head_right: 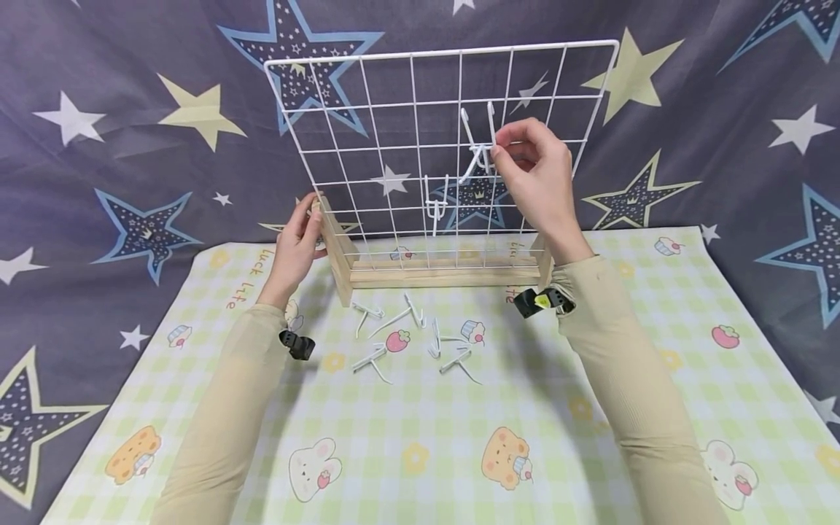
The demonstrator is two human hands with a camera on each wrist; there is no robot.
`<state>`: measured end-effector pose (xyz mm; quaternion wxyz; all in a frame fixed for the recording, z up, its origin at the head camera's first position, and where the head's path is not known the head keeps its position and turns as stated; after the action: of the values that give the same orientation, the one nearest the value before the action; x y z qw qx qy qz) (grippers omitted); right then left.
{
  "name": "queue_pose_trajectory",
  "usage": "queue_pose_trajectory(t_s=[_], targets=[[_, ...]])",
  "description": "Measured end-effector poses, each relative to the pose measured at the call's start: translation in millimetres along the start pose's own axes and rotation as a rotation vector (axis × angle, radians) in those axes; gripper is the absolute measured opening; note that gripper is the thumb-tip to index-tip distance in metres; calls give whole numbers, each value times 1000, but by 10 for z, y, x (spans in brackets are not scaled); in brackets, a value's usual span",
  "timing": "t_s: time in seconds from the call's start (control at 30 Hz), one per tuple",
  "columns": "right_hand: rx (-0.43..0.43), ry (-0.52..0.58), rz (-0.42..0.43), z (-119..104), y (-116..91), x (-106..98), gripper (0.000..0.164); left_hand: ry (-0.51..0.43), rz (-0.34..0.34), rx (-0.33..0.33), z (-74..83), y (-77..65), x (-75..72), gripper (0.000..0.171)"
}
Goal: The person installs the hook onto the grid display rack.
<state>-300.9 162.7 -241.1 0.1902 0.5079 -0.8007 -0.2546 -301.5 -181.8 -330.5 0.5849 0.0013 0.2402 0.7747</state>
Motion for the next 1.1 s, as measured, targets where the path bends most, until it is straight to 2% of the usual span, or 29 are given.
queue_pose_trajectory(t_s=[0.3, 0.5, 0.63, 0.83, 1.1], targets=[[8, 58, 46, -60, 99, 80, 12, -8, -4, 17, 14, -13, 10, 46], [128, 185, 83, -37, 143, 94, 14, -11, -1, 14, 10, -9, 0, 46], [184, 176, 80, -8, 121, 86, 12, -12, -1, 16, 6, -4, 0, 46], [192, 158, 64, 27, 88, 77, 10, -15, 4, 26, 10, -5, 2, 46], [190, 233, 57, 119, 20, 60, 13, -4, 13, 27, 7, -9, 4, 45]])
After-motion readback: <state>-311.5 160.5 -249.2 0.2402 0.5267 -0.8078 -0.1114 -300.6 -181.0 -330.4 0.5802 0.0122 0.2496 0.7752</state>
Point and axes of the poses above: each hand's wrist, its own y-axis towards the middle knuckle, its own x-axis out of the palm, z = x × y, the point moved 5 cm from there along y, towards the middle knuckle, and after that the axes turned 15 degrees about z, right-handed, at the moved point
